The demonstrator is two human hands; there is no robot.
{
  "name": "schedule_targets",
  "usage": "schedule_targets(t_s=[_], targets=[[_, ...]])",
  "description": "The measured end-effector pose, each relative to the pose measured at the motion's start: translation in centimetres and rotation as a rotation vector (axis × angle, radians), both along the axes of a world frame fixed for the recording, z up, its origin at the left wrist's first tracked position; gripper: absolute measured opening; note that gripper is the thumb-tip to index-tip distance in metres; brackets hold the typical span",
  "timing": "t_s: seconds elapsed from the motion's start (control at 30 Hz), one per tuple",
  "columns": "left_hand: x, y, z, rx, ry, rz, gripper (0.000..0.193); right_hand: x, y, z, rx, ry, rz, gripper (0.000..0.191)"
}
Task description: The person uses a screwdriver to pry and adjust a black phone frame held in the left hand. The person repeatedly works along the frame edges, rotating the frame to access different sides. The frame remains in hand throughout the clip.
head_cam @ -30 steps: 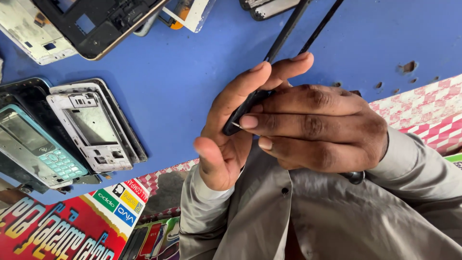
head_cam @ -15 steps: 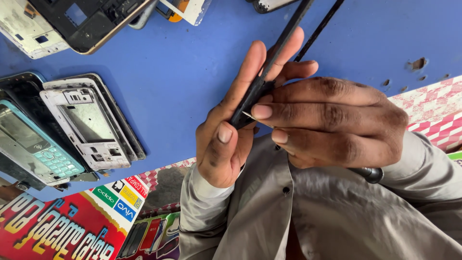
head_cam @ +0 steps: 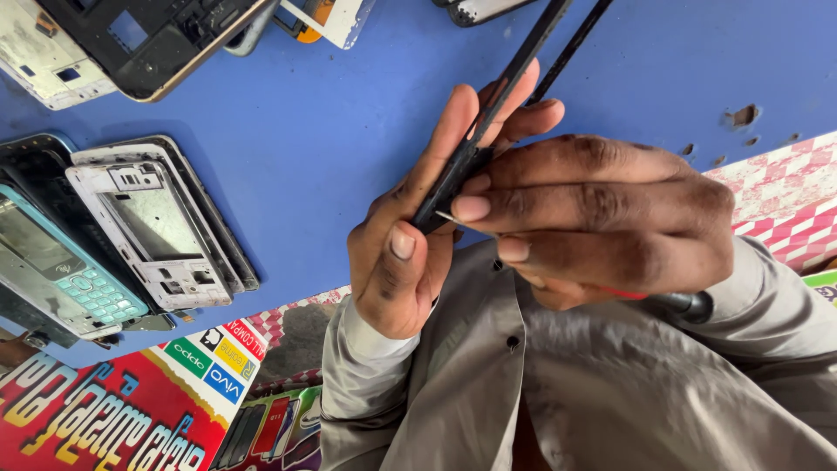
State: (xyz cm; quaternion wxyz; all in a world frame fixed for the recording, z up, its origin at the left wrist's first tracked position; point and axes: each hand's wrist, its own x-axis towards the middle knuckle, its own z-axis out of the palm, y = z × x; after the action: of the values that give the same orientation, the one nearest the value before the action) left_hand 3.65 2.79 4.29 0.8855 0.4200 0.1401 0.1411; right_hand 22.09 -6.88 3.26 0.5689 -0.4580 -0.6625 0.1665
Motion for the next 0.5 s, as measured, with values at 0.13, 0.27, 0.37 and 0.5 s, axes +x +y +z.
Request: schedule_targets(t_s=[0.13,0.27,0.37,0.5], targets=[[0.03,-0.16,-0.22,0.035,-0.001,0.019,0.062,0.01,-0.05,-0.05,-0.018,-0.021,-0.019,0.019],[-0.11,-0.18,-0.34,0.006,-0.012,0.028,0.062,-0.08,0.53,-0.39,0.065,-0.002,0.011,0.019],[-0.19,-0.19,-0.27,-0.011,-0.007,0.033,0.062,-0.03,0.6,-0.46,0.072,0.015,-0.001,0.02],[-0.01,-0.24,-0.44,0.042,-0.004,0.041,0.062,0.33,0.06,-0.09,0.001,0.002,-0.042,0.022]])
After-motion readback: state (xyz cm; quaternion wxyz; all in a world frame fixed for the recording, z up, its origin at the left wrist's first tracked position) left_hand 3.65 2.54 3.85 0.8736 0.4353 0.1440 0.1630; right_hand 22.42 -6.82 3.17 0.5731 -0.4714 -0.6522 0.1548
